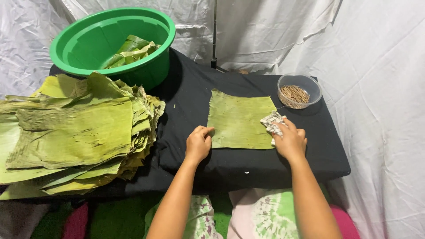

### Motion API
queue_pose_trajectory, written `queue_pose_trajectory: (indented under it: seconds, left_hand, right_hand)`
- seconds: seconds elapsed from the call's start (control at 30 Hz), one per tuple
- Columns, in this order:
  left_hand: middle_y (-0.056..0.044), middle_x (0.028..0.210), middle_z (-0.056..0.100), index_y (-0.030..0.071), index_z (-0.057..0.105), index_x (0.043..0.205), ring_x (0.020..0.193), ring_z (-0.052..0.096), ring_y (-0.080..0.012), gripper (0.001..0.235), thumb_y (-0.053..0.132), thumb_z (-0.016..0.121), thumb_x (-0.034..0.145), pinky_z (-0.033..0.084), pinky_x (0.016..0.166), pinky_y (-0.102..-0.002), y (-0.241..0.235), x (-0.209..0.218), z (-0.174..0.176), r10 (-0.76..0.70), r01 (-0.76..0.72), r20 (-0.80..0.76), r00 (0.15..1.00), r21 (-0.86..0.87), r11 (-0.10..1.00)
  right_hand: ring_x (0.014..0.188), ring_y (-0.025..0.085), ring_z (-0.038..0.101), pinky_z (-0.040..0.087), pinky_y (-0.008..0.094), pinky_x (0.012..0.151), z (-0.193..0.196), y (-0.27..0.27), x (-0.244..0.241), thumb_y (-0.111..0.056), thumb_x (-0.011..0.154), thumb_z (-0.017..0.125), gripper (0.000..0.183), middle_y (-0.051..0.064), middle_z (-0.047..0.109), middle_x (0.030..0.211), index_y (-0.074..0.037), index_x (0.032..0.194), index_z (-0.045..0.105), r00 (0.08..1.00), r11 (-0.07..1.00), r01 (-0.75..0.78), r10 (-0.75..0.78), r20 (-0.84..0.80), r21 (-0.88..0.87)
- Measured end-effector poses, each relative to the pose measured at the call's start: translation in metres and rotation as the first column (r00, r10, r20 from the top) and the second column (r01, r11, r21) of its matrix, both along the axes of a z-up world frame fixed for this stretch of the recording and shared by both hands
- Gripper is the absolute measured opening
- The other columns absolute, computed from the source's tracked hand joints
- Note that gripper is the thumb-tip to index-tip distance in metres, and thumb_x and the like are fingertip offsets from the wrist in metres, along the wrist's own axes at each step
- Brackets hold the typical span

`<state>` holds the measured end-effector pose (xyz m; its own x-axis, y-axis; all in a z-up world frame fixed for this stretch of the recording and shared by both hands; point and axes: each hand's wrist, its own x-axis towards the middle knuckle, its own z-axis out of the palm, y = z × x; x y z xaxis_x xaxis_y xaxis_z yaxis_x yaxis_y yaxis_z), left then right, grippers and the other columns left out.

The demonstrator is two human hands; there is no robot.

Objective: A person is cleaning banana leaves by wiping each one with a white cloth and then stacking them neatly on a table.

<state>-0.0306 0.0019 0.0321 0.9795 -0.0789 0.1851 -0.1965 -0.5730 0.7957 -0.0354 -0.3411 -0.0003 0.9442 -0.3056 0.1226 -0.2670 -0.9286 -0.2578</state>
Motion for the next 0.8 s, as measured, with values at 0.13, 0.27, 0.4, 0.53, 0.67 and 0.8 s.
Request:
queue_pose_trajectory:
  seconds: [0.13,0.27,0.4,0.53,0.67,0.8]
  left_hand:
    - [-0.006,0.105,0.074,0.013,0.078,0.116,0.103,0.071,-0.0321,0.035,0.005,0.060,0.088,0.058,0.092,-0.043,0.002,0.001,-0.002,0.008,-0.008,0.004,1.000,-0.011,1.000]
    - [-0.007,0.104,0.074,0.013,0.079,0.115,0.103,0.071,-0.0329,0.034,0.005,0.061,0.087,0.058,0.092,-0.044,0.001,-0.001,0.002,-0.010,0.010,0.005,1.000,-0.018,1.000]
    - [-0.006,0.103,0.074,0.015,0.079,0.114,0.103,0.071,-0.0317,0.034,0.006,0.062,0.087,0.058,0.092,-0.043,0.002,0.001,-0.002,-0.009,0.010,0.008,1.000,-0.019,1.000]
    - [-0.006,0.103,0.074,0.015,0.079,0.113,0.102,0.071,-0.0319,0.033,0.006,0.062,0.086,0.058,0.091,-0.043,0.002,0.001,-0.004,-0.012,0.012,0.017,1.000,-0.013,1.000]
    - [-0.005,0.103,0.074,0.016,0.080,0.113,0.102,0.071,-0.0309,0.034,0.006,0.062,0.086,0.058,0.091,-0.042,0.002,0.001,-0.002,-0.016,0.016,0.009,1.000,-0.025,1.000]
    - [-0.005,0.101,0.074,0.015,0.080,0.115,0.099,0.072,-0.0304,0.036,0.004,0.061,0.087,0.058,0.090,-0.040,0.002,0.000,0.000,-0.019,0.018,-0.009,1.000,-0.063,0.998]
  right_hand:
    - [0.123,0.039,0.054,0.052,0.059,0.093,0.019,-0.001,-0.001,-0.042,0.090,0.069,0.047,-0.008,0.053,0.153,-0.026,0.135,0.069,0.984,0.993,0.103,-0.111,0.137,0.065]
    - [0.114,0.037,0.066,0.050,0.048,0.091,0.040,0.035,-0.009,-0.035,0.085,0.078,0.041,0.009,0.067,0.133,-0.016,0.122,0.075,0.843,0.989,-0.091,0.139,0.520,-0.116]
    - [0.117,0.045,0.059,0.051,0.060,0.087,0.045,0.084,-0.001,-0.043,0.084,0.072,0.048,0.004,0.058,0.145,-0.032,0.131,0.070,0.952,0.993,-0.114,0.121,0.280,-0.042]
    - [0.125,0.043,0.052,0.049,0.061,0.093,0.041,0.121,-0.006,-0.045,0.084,0.071,0.052,0.003,0.051,0.152,-0.035,0.135,0.067,0.974,0.990,-0.139,0.144,0.178,-0.040]
    - [0.134,0.041,0.044,0.041,0.061,0.103,0.043,0.124,-0.015,-0.061,0.083,0.072,0.064,0.005,0.047,0.156,-0.032,0.140,0.063,0.968,0.977,-0.210,0.201,0.148,0.043]
    - [0.114,0.040,0.061,0.045,0.055,0.099,0.006,0.064,-0.009,-0.051,0.087,0.074,0.039,0.010,0.066,0.130,-0.031,0.121,0.076,0.852,0.976,-0.066,0.163,0.498,-0.208]
